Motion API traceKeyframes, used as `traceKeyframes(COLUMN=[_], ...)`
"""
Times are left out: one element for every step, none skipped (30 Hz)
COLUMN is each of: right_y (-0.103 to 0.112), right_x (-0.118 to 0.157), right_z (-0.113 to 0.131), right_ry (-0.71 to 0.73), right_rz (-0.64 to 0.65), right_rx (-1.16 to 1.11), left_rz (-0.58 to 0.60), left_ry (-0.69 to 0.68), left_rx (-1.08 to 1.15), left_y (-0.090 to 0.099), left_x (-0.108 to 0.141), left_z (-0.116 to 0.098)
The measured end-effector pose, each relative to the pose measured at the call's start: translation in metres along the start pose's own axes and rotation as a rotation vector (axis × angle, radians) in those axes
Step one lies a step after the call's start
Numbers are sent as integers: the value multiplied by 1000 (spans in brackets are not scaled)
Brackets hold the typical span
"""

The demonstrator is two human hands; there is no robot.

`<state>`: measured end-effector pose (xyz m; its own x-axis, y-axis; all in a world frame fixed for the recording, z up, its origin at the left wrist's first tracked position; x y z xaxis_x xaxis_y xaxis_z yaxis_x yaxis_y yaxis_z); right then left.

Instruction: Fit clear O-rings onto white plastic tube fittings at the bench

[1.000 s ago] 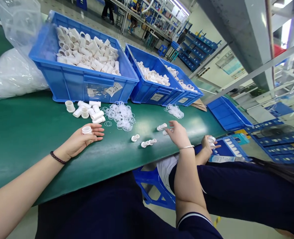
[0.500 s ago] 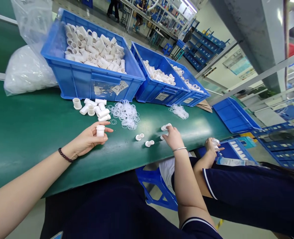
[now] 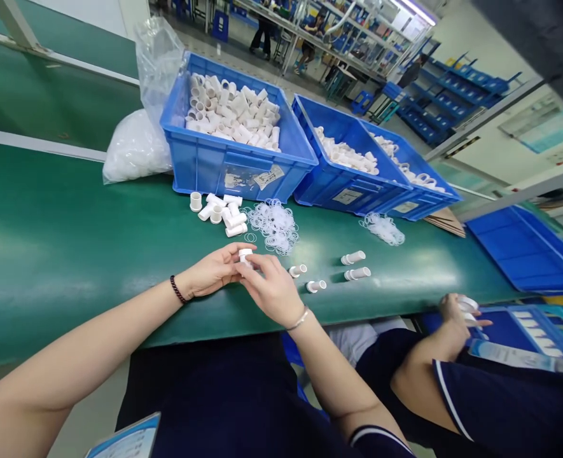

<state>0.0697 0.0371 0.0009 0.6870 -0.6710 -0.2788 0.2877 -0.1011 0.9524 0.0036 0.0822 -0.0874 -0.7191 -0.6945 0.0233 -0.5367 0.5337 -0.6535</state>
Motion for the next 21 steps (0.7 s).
traceKeyframes(right_y=[-1, 2, 9, 20, 32, 45, 56, 65, 70, 71, 68, 61, 51, 39, 28, 18, 12, 8, 8, 9, 12], right_x=[-5, -6, -3, 2, 10, 20, 30, 39, 48, 55, 60, 63, 64, 65, 65, 65, 64, 64, 65, 67, 70], right_z=[0, -5, -13, -24, -37, -51, -64, -76, -85, -92, -97, -101, -103, -105, -108, -112, -118, -127, -138, -152, -167], right_ry=[-2, -20, -53, -104, -171, -251, -334, -404, -459, -495, -513, -518, -515, -512, -513, -520, -536, -560, -590, -625, -666], right_rz=[-8, -23, -39, -53, -63, -64, -51, -24, 14, 53, 94, 139, 190, 243, 289, 320, 335, 334, 323, 311, 304], right_rx=[-18, -38, -56, -69, -71, -60, -36, -3, 31, 59, 76, 79, 69, 54, 42, 39, 44, 57, 78, 101, 125], left_rz=[4, 20, 43, 62, 71, 61, 31, -13, -66, -119, -170, -220, -275, -333, -395, -454, -506, -548, -580, -608, -639], left_ry=[1, 0, 0, 5, 11, 16, 14, 6, -7, -27, -51, -76, -104, -131, -161, -191, -224, -255, -283, -304, -322], left_rx=[-5, 0, 6, 0, -22, -61, -111, -164, -215, -268, -327, -399, -490, -603, -734, -872, -1008, -1133, -1237, -1315, -1371], left_y=[0, -1, -3, -4, -4, -3, 1, 7, 13, 19, 24, 29, 34, 38, 42, 44, 46, 47, 48, 50, 52], left_x=[0, 0, -1, -1, -1, -2, -2, -2, -2, -1, 0, 1, 3, 6, 9, 12, 16, 19, 21, 22, 24], left_z=[0, 0, -1, -2, -4, -5, -8, -11, -15, -20, -25, -31, -39, -47, -57, -66, -74, -82, -87, -90, -93])
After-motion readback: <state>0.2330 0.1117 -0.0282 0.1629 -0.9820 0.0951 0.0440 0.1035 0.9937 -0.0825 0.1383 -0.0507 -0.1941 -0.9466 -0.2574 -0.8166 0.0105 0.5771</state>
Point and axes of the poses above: each hand's wrist, its own x-axis away from the middle knuckle, its own y-axis out of the back of the hand, z = x × y, the point moved 9 cm from there along -x, towards the middle knuckle, and after that the axes turned 11 degrees about z, right-handed, at the moved point
